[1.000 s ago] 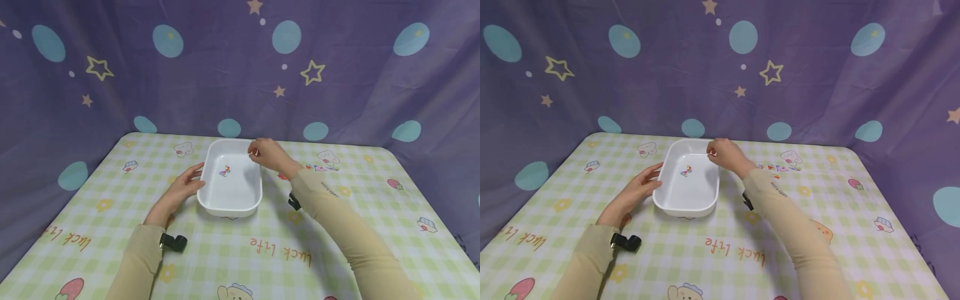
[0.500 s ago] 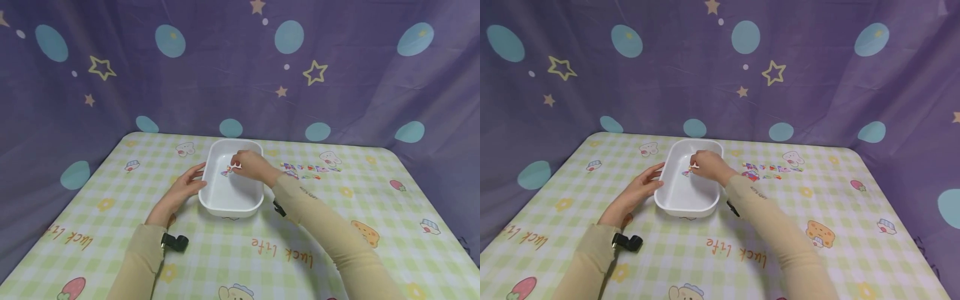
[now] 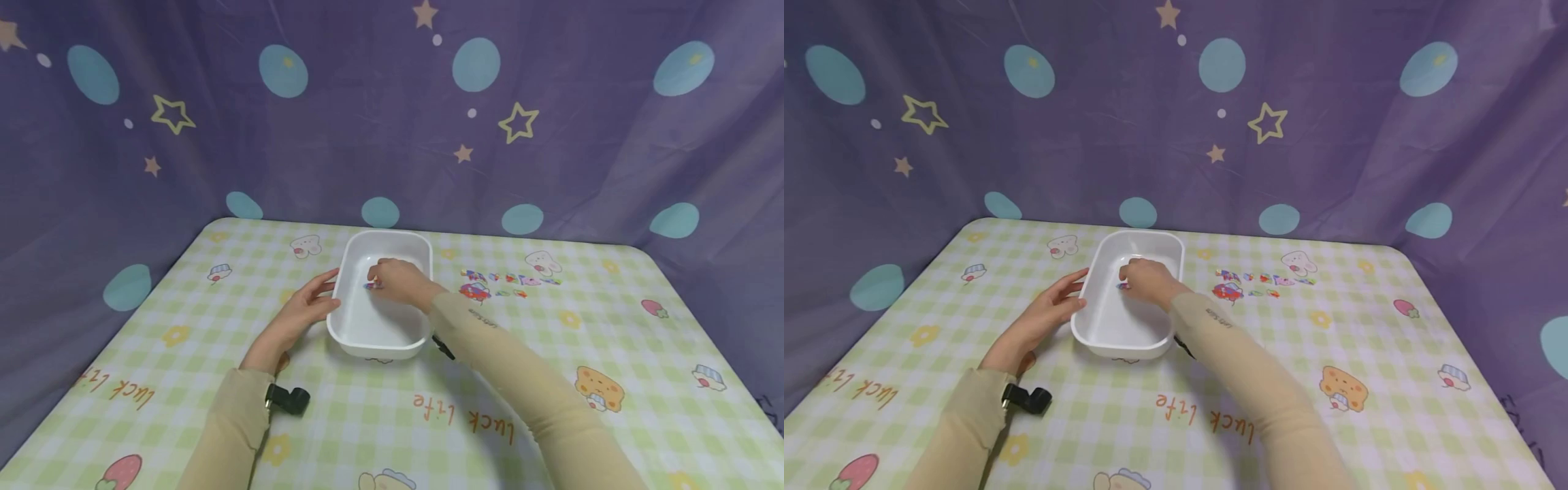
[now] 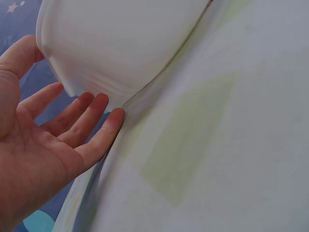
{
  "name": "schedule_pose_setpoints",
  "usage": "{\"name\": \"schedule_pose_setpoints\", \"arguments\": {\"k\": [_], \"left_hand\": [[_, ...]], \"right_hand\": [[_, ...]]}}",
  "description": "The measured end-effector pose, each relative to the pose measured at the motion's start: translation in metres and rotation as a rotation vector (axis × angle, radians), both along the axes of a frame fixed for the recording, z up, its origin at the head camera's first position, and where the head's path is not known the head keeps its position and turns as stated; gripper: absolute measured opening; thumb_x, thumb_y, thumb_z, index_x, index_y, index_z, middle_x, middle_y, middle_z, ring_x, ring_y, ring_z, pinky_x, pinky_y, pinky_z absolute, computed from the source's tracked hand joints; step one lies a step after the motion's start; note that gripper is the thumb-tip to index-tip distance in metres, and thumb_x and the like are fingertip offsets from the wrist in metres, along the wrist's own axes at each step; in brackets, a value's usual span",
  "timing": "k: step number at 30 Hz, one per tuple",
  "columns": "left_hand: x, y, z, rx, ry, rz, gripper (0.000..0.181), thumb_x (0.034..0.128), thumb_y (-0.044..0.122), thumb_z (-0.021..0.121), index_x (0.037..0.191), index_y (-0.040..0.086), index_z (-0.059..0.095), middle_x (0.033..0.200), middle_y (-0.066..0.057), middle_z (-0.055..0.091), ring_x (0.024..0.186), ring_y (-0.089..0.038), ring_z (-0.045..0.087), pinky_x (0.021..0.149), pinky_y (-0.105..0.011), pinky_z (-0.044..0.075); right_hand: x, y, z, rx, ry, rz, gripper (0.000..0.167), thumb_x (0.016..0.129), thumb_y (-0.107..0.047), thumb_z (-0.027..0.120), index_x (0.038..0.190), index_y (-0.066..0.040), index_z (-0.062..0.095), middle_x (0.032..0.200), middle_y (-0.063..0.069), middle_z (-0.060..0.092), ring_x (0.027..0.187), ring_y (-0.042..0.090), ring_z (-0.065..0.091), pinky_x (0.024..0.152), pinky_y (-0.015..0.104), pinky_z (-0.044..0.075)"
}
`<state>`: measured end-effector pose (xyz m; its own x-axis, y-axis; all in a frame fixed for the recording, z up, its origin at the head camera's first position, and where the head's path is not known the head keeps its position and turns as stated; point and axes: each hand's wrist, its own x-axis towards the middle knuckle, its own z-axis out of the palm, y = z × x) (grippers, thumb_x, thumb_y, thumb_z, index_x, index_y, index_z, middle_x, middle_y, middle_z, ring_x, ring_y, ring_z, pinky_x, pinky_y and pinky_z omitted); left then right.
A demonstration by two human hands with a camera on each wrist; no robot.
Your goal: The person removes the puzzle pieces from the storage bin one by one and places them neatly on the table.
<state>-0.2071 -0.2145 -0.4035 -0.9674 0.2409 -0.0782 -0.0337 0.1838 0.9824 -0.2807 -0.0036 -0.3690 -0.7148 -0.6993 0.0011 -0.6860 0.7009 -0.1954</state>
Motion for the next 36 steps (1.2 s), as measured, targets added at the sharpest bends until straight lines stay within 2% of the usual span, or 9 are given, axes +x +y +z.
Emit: {"name": "schedule_pose_setpoints", "arguments": {"k": [6,13,19,27,36], "left_hand": [[0.0,0.001,0.001,-0.003,-0.006,0.007,0.063,0.0881,0.021,0.059,0.143,0.022,0.028,0.141,-0.016,0.035,0.121,-0.034,0.044,0.089,-0.034,0.045],[0.0,0.001,0.0,-0.006,-0.01,0.01,0.063,0.0881,0.021,0.059,0.143,0.021,0.028,0.141,-0.015,0.035,0.121,-0.034,0.044,0.089,-0.036,0.045],[-0.001,0.001,0.0,-0.008,-0.011,0.017,0.062,0.0889,0.02,0.058,0.143,0.023,0.028,0.141,-0.015,0.035,0.121,-0.033,0.044,0.091,-0.036,0.044],[0.0,0.001,0.0,-0.003,-0.009,0.013,0.063,0.0883,0.021,0.058,0.144,0.022,0.027,0.141,-0.015,0.035,0.121,-0.034,0.044,0.091,-0.036,0.044],[0.0,0.001,0.001,-0.003,-0.014,0.014,0.064,0.0879,0.02,0.059,0.144,0.022,0.027,0.141,-0.015,0.035,0.122,-0.034,0.044,0.092,-0.038,0.044]], "right_hand": [[-0.002,-0.005,-0.007,0.068,-0.01,-0.039,0.026,0.085,-0.026,0.062,0.109,-0.016,0.064,0.094,-0.002,0.059,0.084,0.013,0.057,0.077,0.029,0.047],[-0.004,-0.007,-0.013,0.065,0.03,-0.029,0.02,0.085,-0.027,0.063,0.103,-0.018,0.066,0.09,-0.002,0.058,0.081,0.012,0.057,0.073,0.029,0.048],[-0.005,-0.007,-0.014,0.063,0.038,-0.021,0.019,0.084,-0.027,0.063,0.101,-0.02,0.068,0.091,-0.002,0.058,0.082,0.012,0.057,0.074,0.028,0.048],[-0.004,-0.007,-0.013,0.053,0.005,-0.014,0.009,0.082,-0.023,0.066,0.088,-0.016,0.066,0.086,-0.003,0.059,0.08,0.012,0.056,0.073,0.027,0.047],[-0.002,-0.007,-0.01,0.092,-0.011,0.008,0.009,0.081,-0.021,0.066,0.088,-0.016,0.067,0.086,-0.003,0.056,0.076,0.012,0.053,0.072,0.026,0.046]]}}
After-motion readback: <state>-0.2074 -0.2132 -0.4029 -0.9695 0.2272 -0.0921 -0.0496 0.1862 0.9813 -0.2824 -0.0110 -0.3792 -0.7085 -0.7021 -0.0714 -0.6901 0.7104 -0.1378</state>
